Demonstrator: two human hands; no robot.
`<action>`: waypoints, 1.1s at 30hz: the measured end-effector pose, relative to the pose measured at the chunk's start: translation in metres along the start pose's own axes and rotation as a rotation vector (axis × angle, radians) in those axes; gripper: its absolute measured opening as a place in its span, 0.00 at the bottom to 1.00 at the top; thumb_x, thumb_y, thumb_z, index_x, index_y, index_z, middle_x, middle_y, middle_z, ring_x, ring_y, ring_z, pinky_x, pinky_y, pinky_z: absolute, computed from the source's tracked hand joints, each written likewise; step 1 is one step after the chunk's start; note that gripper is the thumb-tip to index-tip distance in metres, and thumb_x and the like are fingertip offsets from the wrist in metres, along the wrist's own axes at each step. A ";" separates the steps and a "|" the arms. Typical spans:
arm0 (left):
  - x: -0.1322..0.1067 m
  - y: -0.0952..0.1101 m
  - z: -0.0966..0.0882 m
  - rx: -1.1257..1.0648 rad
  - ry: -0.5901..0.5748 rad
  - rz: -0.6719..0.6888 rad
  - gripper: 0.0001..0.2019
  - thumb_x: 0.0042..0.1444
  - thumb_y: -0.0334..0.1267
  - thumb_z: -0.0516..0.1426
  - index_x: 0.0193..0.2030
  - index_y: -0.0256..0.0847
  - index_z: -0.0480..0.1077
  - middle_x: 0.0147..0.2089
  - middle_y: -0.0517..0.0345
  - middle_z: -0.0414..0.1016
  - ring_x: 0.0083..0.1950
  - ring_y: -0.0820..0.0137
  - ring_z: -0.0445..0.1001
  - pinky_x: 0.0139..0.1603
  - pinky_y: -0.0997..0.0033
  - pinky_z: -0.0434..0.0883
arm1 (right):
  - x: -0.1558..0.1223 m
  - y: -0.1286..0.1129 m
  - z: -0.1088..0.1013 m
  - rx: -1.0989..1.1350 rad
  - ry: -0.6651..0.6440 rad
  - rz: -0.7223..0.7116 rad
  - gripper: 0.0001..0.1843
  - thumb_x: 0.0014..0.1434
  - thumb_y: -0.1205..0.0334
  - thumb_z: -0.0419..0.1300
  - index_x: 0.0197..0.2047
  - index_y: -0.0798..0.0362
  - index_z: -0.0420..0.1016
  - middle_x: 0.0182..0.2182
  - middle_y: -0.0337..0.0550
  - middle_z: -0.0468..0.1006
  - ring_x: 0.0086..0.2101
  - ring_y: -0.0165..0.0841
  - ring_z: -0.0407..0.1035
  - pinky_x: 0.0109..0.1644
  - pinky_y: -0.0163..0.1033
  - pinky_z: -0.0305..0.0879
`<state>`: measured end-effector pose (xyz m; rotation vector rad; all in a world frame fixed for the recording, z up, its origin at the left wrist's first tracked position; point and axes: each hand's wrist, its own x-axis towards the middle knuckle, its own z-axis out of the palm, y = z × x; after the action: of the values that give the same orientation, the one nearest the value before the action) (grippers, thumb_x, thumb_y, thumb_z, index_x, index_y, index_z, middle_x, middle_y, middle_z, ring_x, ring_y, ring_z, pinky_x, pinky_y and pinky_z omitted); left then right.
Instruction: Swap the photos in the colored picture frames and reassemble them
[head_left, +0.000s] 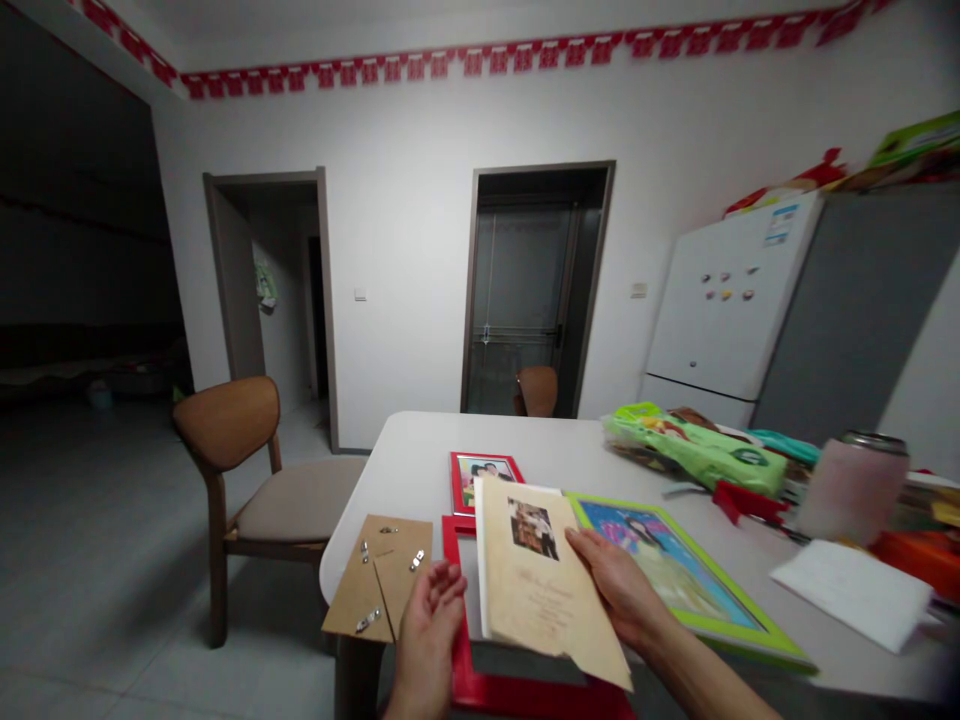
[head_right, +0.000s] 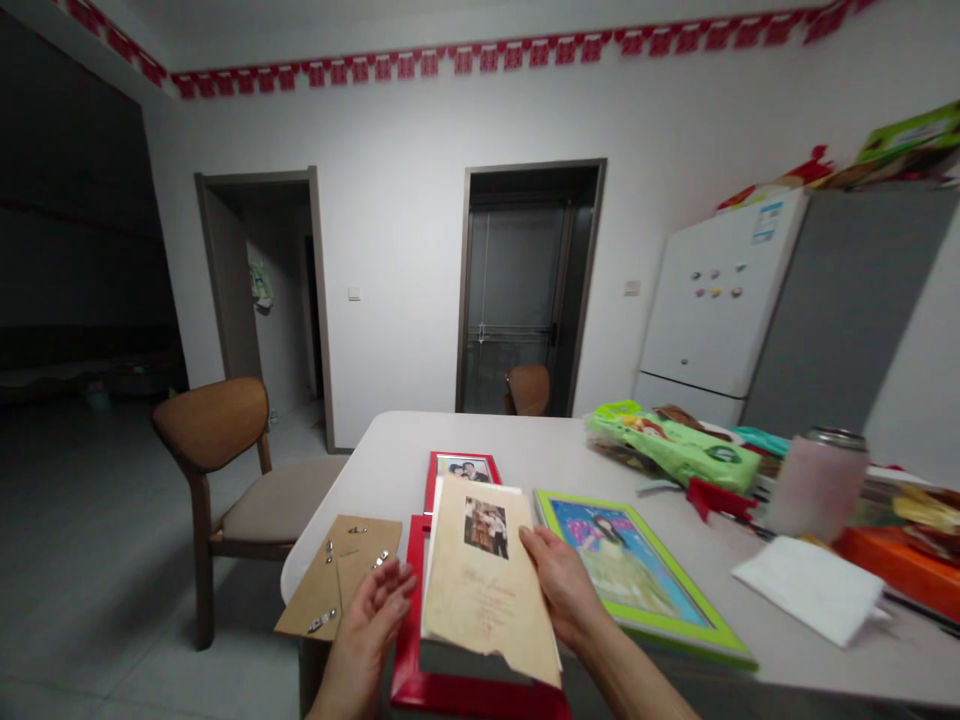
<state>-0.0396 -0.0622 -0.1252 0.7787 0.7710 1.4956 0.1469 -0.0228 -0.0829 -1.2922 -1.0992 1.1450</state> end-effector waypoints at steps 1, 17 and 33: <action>0.004 0.004 -0.005 0.068 0.013 0.058 0.21 0.37 0.38 0.62 0.41 0.38 0.63 0.46 0.47 0.67 0.49 0.63 0.65 0.49 0.68 0.61 | 0.002 0.003 -0.003 0.008 0.004 0.039 0.15 0.49 0.57 0.48 0.35 0.57 0.67 0.22 0.46 0.76 0.24 0.36 0.71 0.27 0.38 0.66; -0.007 -0.009 -0.019 0.984 -0.280 0.247 0.25 0.39 0.31 0.56 0.48 0.34 0.64 0.55 0.42 0.59 0.57 0.57 0.56 0.57 0.59 0.52 | 0.035 0.029 0.012 -0.659 0.058 -0.100 0.18 0.47 0.60 0.47 0.35 0.61 0.72 0.30 0.52 0.77 0.31 0.38 0.70 0.33 0.36 0.61; -0.007 0.039 -0.056 1.275 -0.272 0.273 0.34 0.34 0.31 0.59 0.53 0.41 0.59 0.59 0.49 0.52 0.61 0.58 0.46 0.59 0.56 0.44 | 0.004 0.024 0.040 -1.058 -0.026 -0.415 0.20 0.53 0.57 0.46 0.45 0.57 0.67 0.40 0.52 0.70 0.39 0.34 0.65 0.40 0.34 0.56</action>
<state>-0.1071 -0.0727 -0.1236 2.0393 1.4408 0.9449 0.1079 -0.0148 -0.1073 -1.6800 -2.0032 0.2095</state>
